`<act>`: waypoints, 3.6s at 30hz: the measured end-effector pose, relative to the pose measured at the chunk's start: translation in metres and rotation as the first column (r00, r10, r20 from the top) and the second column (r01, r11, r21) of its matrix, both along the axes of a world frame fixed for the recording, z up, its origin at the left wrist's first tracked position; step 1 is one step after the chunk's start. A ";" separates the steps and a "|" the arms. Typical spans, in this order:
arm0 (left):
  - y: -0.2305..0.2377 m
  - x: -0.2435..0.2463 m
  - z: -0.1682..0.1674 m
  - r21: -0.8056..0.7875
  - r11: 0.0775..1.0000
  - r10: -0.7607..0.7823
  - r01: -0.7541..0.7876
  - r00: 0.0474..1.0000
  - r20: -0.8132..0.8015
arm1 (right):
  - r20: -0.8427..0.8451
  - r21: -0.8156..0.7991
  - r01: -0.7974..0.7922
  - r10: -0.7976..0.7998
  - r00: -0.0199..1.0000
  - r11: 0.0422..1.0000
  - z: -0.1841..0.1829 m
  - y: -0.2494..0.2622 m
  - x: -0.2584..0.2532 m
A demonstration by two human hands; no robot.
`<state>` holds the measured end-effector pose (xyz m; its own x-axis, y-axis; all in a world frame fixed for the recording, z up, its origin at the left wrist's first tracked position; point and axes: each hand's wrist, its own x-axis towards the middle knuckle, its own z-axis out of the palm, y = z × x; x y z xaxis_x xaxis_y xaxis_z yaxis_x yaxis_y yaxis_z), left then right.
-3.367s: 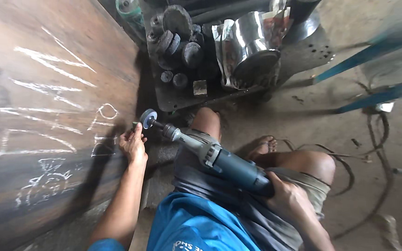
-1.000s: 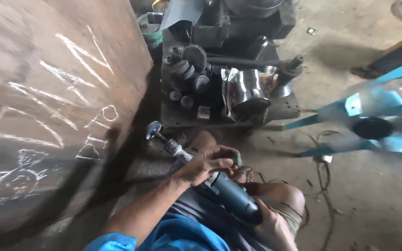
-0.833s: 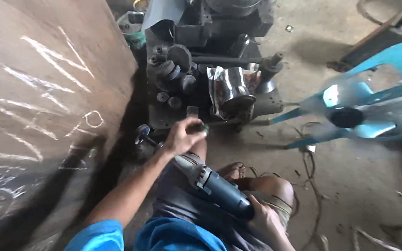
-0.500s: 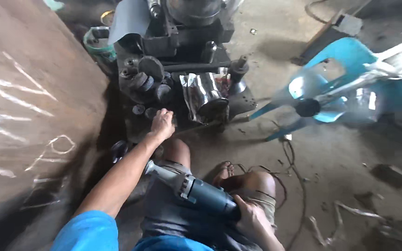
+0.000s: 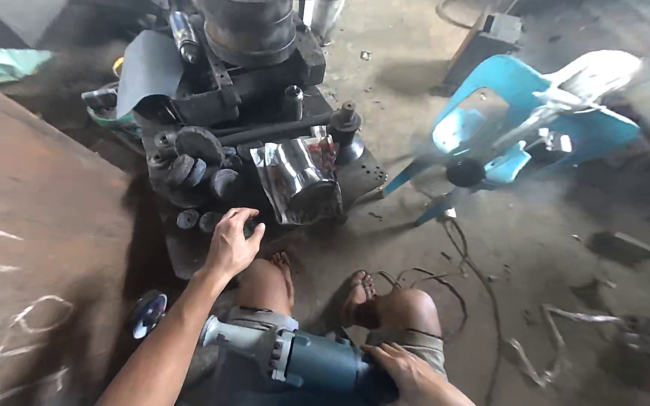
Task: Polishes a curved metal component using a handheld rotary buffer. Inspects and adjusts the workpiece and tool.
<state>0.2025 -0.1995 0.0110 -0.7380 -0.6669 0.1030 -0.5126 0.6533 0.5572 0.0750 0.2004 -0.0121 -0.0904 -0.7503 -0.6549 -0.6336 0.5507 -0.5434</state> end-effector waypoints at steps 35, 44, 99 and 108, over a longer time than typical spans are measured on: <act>-0.108 -0.184 0.061 0.022 0.995 -0.090 0.096 0.974 -0.208 | 0.842 0.120 0.945 -0.535 0.066 0.305 -0.048 -0.264 -0.101; -0.152 -0.228 0.041 0.104 0.993 -0.049 0.051 0.999 -0.023 | 0.859 0.287 0.939 -0.485 -0.166 0.187 -0.046 -0.275 -0.106; -0.164 -0.253 -0.012 0.685 0.715 -0.205 0.139 0.979 0.016 | 0.953 0.007 0.991 -0.302 0.035 0.135 -0.067 -0.291 -0.075; -0.178 -0.245 -0.037 0.712 0.651 -0.227 0.264 0.962 -0.150 | 0.912 -0.202 0.966 -0.328 0.246 0.161 -0.077 -0.292 -0.077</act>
<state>-0.0422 -0.3774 -0.0263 -0.8929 -0.3411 -0.2938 -0.3566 0.1376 0.9241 -0.0020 -0.0918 -0.0894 -0.6939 -0.7011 -0.1640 0.4201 -0.2092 -0.8830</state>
